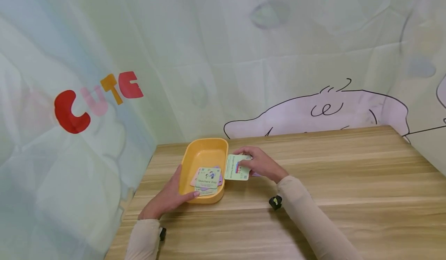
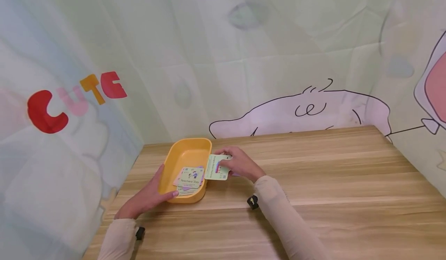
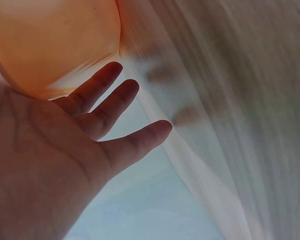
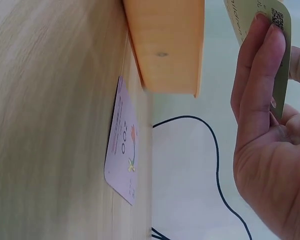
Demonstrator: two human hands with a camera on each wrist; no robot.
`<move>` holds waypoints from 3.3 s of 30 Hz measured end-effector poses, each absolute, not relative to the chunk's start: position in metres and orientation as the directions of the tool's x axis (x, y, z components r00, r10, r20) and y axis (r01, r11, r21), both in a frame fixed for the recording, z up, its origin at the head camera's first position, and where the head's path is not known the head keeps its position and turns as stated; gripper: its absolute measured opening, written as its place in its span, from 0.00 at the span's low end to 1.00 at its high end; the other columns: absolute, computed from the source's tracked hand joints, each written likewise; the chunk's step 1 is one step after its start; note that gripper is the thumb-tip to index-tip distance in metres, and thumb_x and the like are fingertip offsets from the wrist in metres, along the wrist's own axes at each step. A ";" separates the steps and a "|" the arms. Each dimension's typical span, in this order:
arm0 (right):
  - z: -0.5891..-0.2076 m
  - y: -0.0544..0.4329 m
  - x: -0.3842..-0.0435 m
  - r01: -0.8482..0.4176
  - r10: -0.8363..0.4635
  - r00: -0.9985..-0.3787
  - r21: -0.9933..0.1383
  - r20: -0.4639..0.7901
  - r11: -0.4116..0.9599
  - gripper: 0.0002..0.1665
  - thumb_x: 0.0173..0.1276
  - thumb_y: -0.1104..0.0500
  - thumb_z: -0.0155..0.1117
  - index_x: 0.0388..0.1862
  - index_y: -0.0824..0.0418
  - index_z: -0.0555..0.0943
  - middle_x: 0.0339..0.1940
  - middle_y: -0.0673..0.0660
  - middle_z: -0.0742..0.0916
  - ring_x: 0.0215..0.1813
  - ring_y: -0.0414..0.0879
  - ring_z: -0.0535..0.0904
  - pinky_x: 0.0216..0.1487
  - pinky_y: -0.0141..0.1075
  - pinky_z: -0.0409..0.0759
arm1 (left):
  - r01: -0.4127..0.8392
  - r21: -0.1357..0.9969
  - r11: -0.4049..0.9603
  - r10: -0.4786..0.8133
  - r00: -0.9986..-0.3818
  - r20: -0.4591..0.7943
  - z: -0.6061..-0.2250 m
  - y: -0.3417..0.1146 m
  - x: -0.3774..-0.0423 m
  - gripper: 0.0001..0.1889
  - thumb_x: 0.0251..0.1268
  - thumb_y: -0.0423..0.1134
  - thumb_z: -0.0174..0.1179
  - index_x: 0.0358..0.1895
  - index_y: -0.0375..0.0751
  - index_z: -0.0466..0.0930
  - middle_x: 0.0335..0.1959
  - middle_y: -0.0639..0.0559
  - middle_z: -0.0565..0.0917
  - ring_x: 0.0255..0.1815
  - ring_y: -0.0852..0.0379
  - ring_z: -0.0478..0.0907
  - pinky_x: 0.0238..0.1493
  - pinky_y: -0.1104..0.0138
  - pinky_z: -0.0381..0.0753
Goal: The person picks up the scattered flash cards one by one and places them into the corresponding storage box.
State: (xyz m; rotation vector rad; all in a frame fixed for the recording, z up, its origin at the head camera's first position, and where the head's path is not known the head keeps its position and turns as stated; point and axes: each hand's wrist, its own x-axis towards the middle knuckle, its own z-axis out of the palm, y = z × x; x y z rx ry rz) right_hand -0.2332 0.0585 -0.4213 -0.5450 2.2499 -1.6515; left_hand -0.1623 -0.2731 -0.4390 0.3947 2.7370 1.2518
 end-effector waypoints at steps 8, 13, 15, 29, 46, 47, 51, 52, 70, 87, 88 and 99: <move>-0.418 0.052 -0.233 -0.137 -0.471 -0.882 -0.960 0.005 0.246 0.20 0.71 0.61 0.63 0.61 0.52 0.82 0.50 0.57 0.86 0.37 0.49 0.86 0.34 0.42 0.85 | 0.155 0.746 0.648 0.251 -0.968 -0.017 -0.440 -0.274 -0.162 0.59 0.56 0.56 0.74 0.82 0.48 0.41 0.74 0.43 0.65 0.64 0.45 0.69 0.71 0.46 0.64; -0.418 0.048 -0.234 -0.129 -0.468 -0.884 -0.961 0.000 0.244 0.21 0.71 0.62 0.63 0.61 0.53 0.82 0.51 0.55 0.86 0.38 0.49 0.86 0.36 0.42 0.86 | 0.157 0.740 0.654 0.253 -0.967 -0.019 -0.440 -0.275 -0.163 0.58 0.56 0.56 0.74 0.81 0.49 0.42 0.72 0.44 0.67 0.63 0.46 0.70 0.70 0.47 0.66; -0.418 0.047 -0.234 -0.123 -0.467 -0.884 -0.962 -0.005 0.243 0.21 0.71 0.62 0.63 0.62 0.54 0.82 0.52 0.55 0.86 0.38 0.48 0.86 0.36 0.42 0.86 | 0.164 0.741 0.651 0.260 -0.966 -0.014 -0.441 -0.274 -0.163 0.58 0.56 0.56 0.74 0.81 0.49 0.42 0.71 0.44 0.67 0.62 0.45 0.70 0.69 0.47 0.66; -0.416 0.037 -0.236 -0.122 -0.473 -0.881 -0.965 -0.002 0.231 0.21 0.70 0.63 0.65 0.61 0.54 0.82 0.52 0.57 0.85 0.39 0.48 0.86 0.37 0.43 0.86 | 0.171 0.738 0.653 0.262 -0.965 -0.008 -0.439 -0.272 -0.163 0.56 0.58 0.54 0.73 0.81 0.48 0.43 0.71 0.44 0.67 0.62 0.46 0.70 0.68 0.47 0.67; -0.419 0.025 -0.239 -0.155 -0.483 -0.875 -0.962 0.027 0.227 0.21 0.70 0.64 0.64 0.61 0.55 0.82 0.52 0.57 0.84 0.39 0.48 0.86 0.38 0.44 0.86 | 0.150 0.728 0.669 0.244 -0.969 -0.025 -0.441 -0.273 -0.164 0.58 0.57 0.55 0.74 0.82 0.48 0.42 0.73 0.45 0.66 0.63 0.47 0.69 0.69 0.48 0.66; -0.419 0.024 -0.239 -0.155 -0.480 -0.877 -0.961 0.026 0.230 0.21 0.70 0.64 0.64 0.61 0.55 0.82 0.52 0.57 0.84 0.39 0.48 0.86 0.38 0.44 0.86 | 0.147 0.725 0.673 0.243 -0.970 -0.029 -0.441 -0.273 -0.164 0.58 0.57 0.55 0.73 0.82 0.48 0.41 0.73 0.45 0.65 0.63 0.47 0.69 0.69 0.48 0.66; -0.420 0.021 -0.239 -0.146 -0.475 -0.880 -0.963 0.022 0.226 0.21 0.70 0.64 0.64 0.62 0.56 0.82 0.53 0.57 0.84 0.40 0.48 0.85 0.38 0.42 0.86 | 0.126 0.727 0.675 0.228 -0.973 -0.043 -0.441 -0.273 -0.163 0.59 0.57 0.56 0.73 0.82 0.49 0.40 0.74 0.45 0.64 0.63 0.48 0.69 0.70 0.47 0.66; -0.419 0.020 -0.239 -0.146 -0.475 -0.879 -0.964 0.024 0.221 0.22 0.70 0.64 0.64 0.62 0.56 0.81 0.52 0.58 0.84 0.40 0.48 0.86 0.38 0.42 0.86 | 0.125 0.729 0.673 0.228 -0.973 -0.043 -0.441 -0.273 -0.164 0.58 0.57 0.56 0.73 0.82 0.49 0.40 0.74 0.45 0.65 0.63 0.48 0.69 0.70 0.47 0.66; -0.417 0.003 -0.243 -0.190 -0.493 -0.868 -0.958 0.061 0.217 0.22 0.72 0.63 0.64 0.64 0.56 0.80 0.53 0.59 0.84 0.41 0.48 0.85 0.44 0.51 0.85 | 0.187 0.769 0.611 0.285 -0.959 0.006 -0.439 -0.274 -0.162 0.56 0.58 0.50 0.74 0.81 0.48 0.43 0.70 0.43 0.68 0.61 0.44 0.72 0.68 0.45 0.66; -0.424 -0.019 -0.246 -0.203 -0.489 -0.871 -0.946 0.056 0.252 0.21 0.72 0.63 0.64 0.63 0.55 0.81 0.48 0.56 0.84 0.38 0.46 0.84 0.39 0.43 0.86 | 0.200 0.756 0.624 0.287 -0.958 0.016 -0.438 -0.274 -0.161 0.55 0.57 0.52 0.74 0.80 0.47 0.45 0.72 0.42 0.67 0.64 0.44 0.70 0.69 0.44 0.65; -0.424 -0.020 -0.246 -0.205 -0.487 -0.872 -0.944 0.056 0.258 0.21 0.72 0.63 0.64 0.63 0.55 0.81 0.47 0.56 0.84 0.38 0.45 0.84 0.38 0.41 0.85 | 0.200 0.756 0.624 0.288 -0.957 0.016 -0.437 -0.273 -0.161 0.55 0.57 0.52 0.74 0.80 0.46 0.45 0.72 0.42 0.67 0.65 0.43 0.70 0.69 0.44 0.65; -0.427 -0.024 -0.247 -0.178 -0.460 -0.887 -0.945 0.033 0.275 0.20 0.72 0.63 0.65 0.62 0.56 0.82 0.50 0.57 0.85 0.40 0.44 0.84 0.39 0.37 0.85 | 0.202 0.766 0.610 0.297 -0.955 0.015 -0.437 -0.268 -0.162 0.54 0.58 0.50 0.74 0.80 0.47 0.45 0.70 0.42 0.69 0.63 0.43 0.72 0.68 0.44 0.67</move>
